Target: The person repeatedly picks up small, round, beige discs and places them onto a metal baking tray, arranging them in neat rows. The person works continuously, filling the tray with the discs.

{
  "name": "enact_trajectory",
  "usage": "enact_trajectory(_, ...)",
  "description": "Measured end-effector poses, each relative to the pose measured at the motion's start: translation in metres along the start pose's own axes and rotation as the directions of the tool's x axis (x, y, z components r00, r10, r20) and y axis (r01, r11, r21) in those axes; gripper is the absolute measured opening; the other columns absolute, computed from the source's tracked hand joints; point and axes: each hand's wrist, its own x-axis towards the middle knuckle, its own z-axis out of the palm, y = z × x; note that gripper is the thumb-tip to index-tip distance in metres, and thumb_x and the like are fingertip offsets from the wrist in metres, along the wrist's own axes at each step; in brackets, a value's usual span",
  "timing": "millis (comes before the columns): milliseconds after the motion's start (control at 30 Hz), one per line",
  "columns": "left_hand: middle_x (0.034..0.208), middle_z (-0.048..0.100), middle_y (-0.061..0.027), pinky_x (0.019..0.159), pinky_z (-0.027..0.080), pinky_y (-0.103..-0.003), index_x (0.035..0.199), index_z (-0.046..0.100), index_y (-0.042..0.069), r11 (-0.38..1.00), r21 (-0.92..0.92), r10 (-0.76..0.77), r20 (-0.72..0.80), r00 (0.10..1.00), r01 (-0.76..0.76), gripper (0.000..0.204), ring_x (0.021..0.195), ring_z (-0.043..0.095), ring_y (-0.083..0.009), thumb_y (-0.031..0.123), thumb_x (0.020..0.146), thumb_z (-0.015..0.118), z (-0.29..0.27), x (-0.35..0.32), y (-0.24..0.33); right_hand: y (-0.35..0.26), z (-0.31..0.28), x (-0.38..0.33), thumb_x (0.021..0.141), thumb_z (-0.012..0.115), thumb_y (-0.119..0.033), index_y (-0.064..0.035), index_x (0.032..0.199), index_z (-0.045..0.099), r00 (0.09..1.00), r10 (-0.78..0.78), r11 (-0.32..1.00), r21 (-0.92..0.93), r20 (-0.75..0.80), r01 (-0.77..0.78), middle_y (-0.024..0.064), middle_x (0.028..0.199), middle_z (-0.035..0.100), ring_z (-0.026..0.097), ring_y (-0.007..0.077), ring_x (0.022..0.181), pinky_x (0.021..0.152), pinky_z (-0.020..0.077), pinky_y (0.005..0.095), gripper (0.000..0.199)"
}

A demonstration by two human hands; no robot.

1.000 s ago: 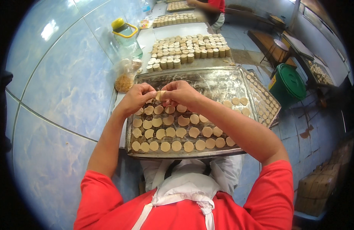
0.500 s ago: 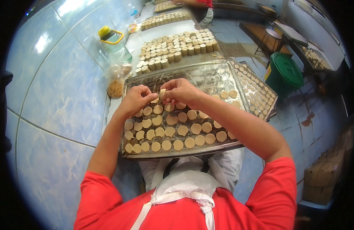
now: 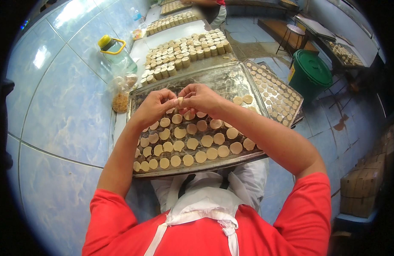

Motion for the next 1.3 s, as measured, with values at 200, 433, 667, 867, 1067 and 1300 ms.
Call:
enact_trajectory(200,0.087,0.063,0.0015,0.065,0.044,-0.026,0.102,0.073,0.002,0.961,0.275,0.044,-0.023,0.999,-0.036,0.031,0.077,0.055,-0.0065,0.033,0.101,0.074,0.008,0.013,0.012,0.001,-0.021,-0.015,0.094,0.079,-0.011,0.0030,0.122,0.058,0.997,0.049,0.997,0.057,-0.063,-0.045,0.0134,0.102,0.074,0.076,0.0165,0.088,0.062,0.0531,0.0234,0.038)
enact_trajectory(433,0.082,0.063,-0.0002,0.065,0.046,-0.029,0.100,0.073,0.001,0.999,0.032,0.025,0.031,0.999,-0.026,0.032,0.073,0.055,-0.0089,0.033,0.099,0.074,0.021,0.026,0.032,0.002,-0.039,-0.023,0.093,0.080,-0.014,-0.0041,0.099,0.063,0.995,0.049,0.999,-0.006,-0.087,-0.049,0.0109,0.092,0.076,0.072,0.0131,0.078,0.058,0.0504,0.0228,0.021)
enact_trajectory(667,0.083,0.068,-0.0069,0.074,0.052,-0.035,0.099,0.074,-0.003,0.991,0.132,0.019,0.008,1.000,-0.019,0.033,0.080,0.063,-0.0151,0.030,0.097,0.074,0.035,0.037,0.043,0.002,-0.048,-0.037,0.091,0.081,-0.017,-0.0045,0.092,0.066,0.988,0.034,0.999,0.014,-0.151,-0.032,0.0100,0.086,0.076,0.065,0.0099,0.067,0.055,0.0480,0.0226,0.020)
enact_trajectory(867,0.081,0.060,0.0015,0.066,0.046,-0.028,0.100,0.072,0.002,0.992,0.121,0.018,0.066,0.998,-0.026,0.032,0.075,0.054,-0.0086,0.034,0.100,0.074,0.041,0.049,0.049,0.004,-0.066,-0.042,0.090,0.081,-0.021,-0.0038,0.096,0.068,0.974,0.076,0.996,-0.019,-0.213,-0.082,0.0087,0.086,0.077,0.067,0.0110,0.069,0.057,0.0489,0.0232,0.022)
enact_trajectory(1067,0.082,0.061,0.0002,0.070,0.047,-0.029,0.099,0.072,0.001,0.982,0.173,0.069,0.052,0.996,-0.077,0.030,0.077,0.054,-0.0094,0.031,0.098,0.074,0.050,0.054,0.056,0.006,-0.077,-0.046,0.095,0.076,-0.018,-0.0029,0.108,0.069,0.989,0.003,1.000,0.019,-0.149,0.000,0.0092,0.094,0.077,0.060,0.0049,0.066,0.056,0.0456,0.0194,0.022)
enact_trajectory(1300,0.092,0.067,-0.0059,0.077,0.052,-0.035,0.097,0.074,0.000,0.986,0.134,0.090,0.094,0.992,-0.102,0.028,0.084,0.062,-0.0166,0.028,0.097,0.074,0.061,0.067,0.063,-0.004,-0.088,-0.051,0.090,0.076,-0.018,-0.0034,0.092,0.078,0.943,-0.157,0.842,-0.538,-0.293,-0.027,0.0087,0.092,0.077,0.073,0.0149,0.085,0.071,0.0568,0.0292,0.015)
